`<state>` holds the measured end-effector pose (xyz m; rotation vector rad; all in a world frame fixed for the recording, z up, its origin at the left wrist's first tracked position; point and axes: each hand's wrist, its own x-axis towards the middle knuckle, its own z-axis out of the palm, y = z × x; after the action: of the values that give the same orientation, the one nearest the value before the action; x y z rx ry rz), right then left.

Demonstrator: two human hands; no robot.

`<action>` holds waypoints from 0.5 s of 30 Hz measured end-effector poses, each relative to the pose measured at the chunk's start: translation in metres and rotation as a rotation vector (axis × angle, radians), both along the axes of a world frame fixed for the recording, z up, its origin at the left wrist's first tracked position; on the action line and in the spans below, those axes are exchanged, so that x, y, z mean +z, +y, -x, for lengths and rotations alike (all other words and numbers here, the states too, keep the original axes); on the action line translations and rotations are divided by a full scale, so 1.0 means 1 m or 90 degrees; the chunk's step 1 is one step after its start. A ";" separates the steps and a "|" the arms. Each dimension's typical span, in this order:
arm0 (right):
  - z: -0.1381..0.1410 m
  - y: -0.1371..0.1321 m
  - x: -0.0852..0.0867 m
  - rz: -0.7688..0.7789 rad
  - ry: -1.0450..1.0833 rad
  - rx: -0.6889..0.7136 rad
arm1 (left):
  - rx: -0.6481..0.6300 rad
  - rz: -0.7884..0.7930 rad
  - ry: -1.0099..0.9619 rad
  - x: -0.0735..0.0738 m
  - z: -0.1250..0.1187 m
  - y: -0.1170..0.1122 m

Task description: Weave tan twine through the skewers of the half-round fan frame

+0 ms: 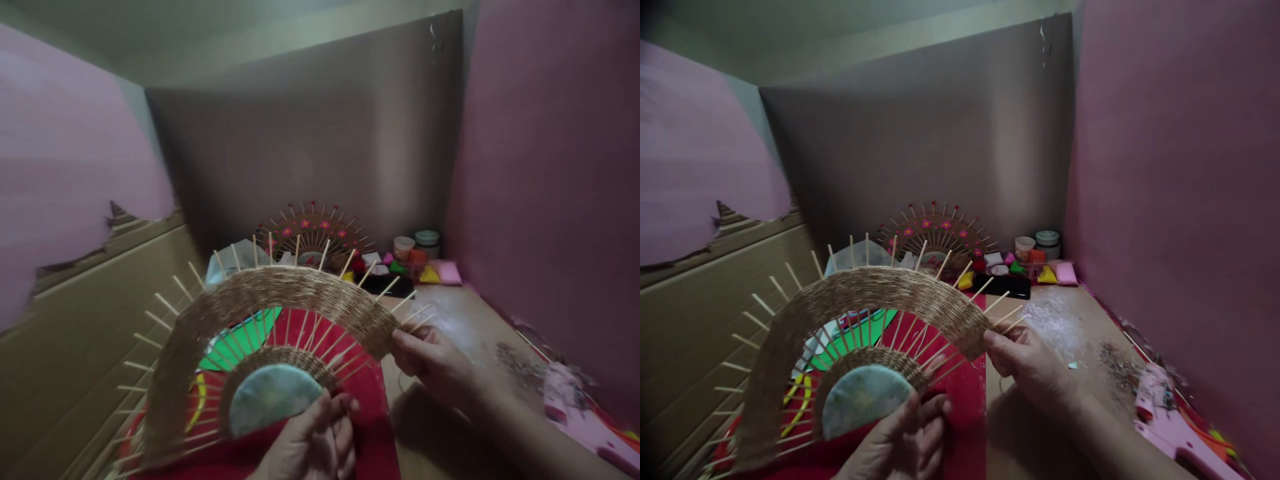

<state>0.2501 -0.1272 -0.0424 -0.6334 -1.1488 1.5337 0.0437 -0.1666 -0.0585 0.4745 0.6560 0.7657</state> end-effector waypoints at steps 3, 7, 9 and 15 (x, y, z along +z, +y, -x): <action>-0.002 0.003 -0.001 0.010 0.016 0.004 | 0.059 0.054 -0.048 0.011 -0.001 0.001; -0.003 0.004 0.000 0.013 0.033 0.017 | -0.016 0.015 -0.058 0.015 0.000 0.002; -0.003 0.004 0.000 0.015 0.034 0.028 | -0.036 -0.005 -0.069 0.010 0.001 0.003; -0.005 0.007 0.001 0.028 0.034 0.054 | -0.049 0.047 -0.060 -0.008 0.004 0.005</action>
<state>0.2554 -0.1204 -0.0413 -0.5763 -1.1171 1.6412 0.0394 -0.1617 -0.0664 0.3911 0.5734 0.6851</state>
